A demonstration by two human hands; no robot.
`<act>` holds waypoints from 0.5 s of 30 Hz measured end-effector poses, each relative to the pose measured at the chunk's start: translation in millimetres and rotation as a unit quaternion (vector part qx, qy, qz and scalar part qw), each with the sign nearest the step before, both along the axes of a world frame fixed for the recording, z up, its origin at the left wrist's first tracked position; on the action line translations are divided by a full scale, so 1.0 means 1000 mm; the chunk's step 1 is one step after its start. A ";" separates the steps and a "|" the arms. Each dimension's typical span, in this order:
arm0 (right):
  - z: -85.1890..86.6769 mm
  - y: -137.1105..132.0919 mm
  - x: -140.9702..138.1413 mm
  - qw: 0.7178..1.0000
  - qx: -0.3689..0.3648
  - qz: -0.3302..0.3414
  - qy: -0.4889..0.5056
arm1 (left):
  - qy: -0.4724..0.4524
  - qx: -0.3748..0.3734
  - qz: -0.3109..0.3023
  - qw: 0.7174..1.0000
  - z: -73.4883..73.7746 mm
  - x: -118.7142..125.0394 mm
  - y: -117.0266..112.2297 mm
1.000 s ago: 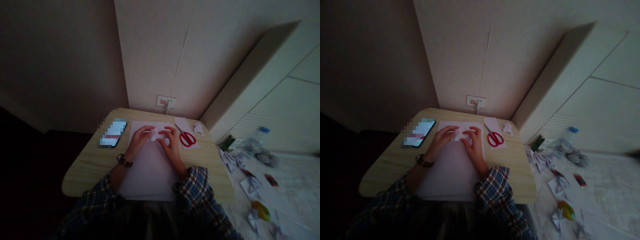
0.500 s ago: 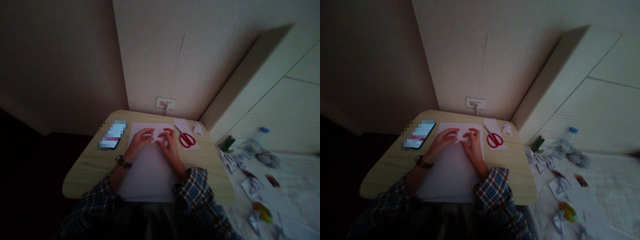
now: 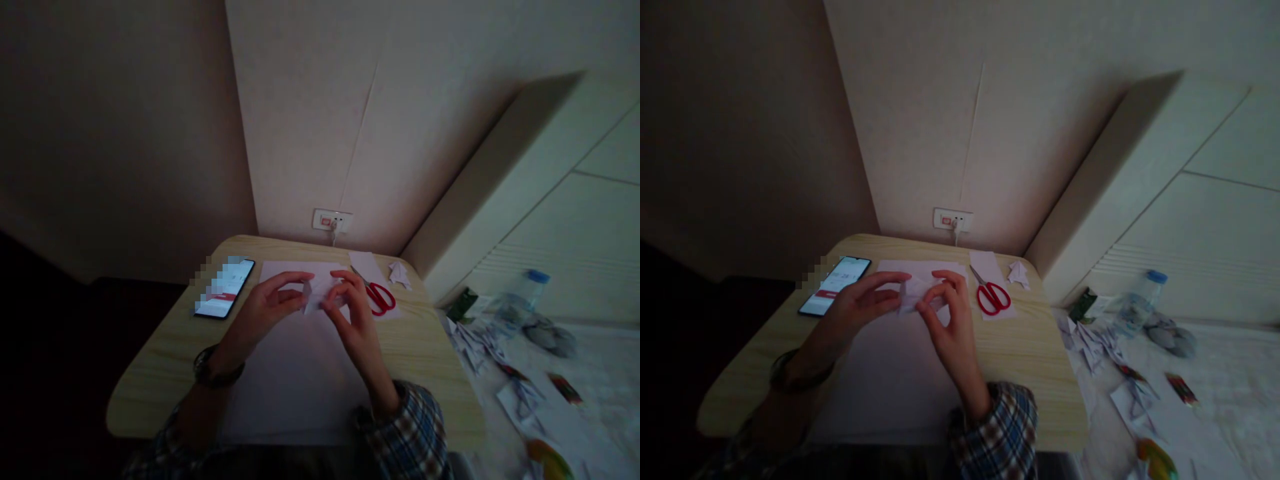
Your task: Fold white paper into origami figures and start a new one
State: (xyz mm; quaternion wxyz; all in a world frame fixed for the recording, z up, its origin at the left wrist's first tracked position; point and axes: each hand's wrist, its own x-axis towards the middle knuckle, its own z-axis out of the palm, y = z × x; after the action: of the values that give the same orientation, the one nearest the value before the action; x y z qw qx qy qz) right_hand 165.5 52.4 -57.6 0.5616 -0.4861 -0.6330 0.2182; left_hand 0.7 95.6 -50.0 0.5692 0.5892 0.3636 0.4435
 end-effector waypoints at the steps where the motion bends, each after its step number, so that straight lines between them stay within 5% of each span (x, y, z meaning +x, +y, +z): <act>1: 0.005 -0.005 -0.001 1.000 0.006 -0.006 0.000 | 0.001 0.010 -0.009 1.000 0.004 -0.002 -0.004; 9: 0.033 -0.039 -0.008 0.997 0.029 -0.013 -0.067 | -0.008 0.046 -0.018 0.999 0.032 -0.012 -0.042; 15: 0.045 -0.058 -0.013 0.994 0.010 -0.004 -0.110 | -0.014 0.062 -0.005 0.998 0.039 -0.013 -0.058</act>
State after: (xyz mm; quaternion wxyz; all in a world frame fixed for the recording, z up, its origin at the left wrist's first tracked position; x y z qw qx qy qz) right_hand 152.9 -5.6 -12.2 0.4946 -0.5041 -0.6910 0.1543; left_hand -12.1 38.1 -11.0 0.5388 0.6188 0.3243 0.4707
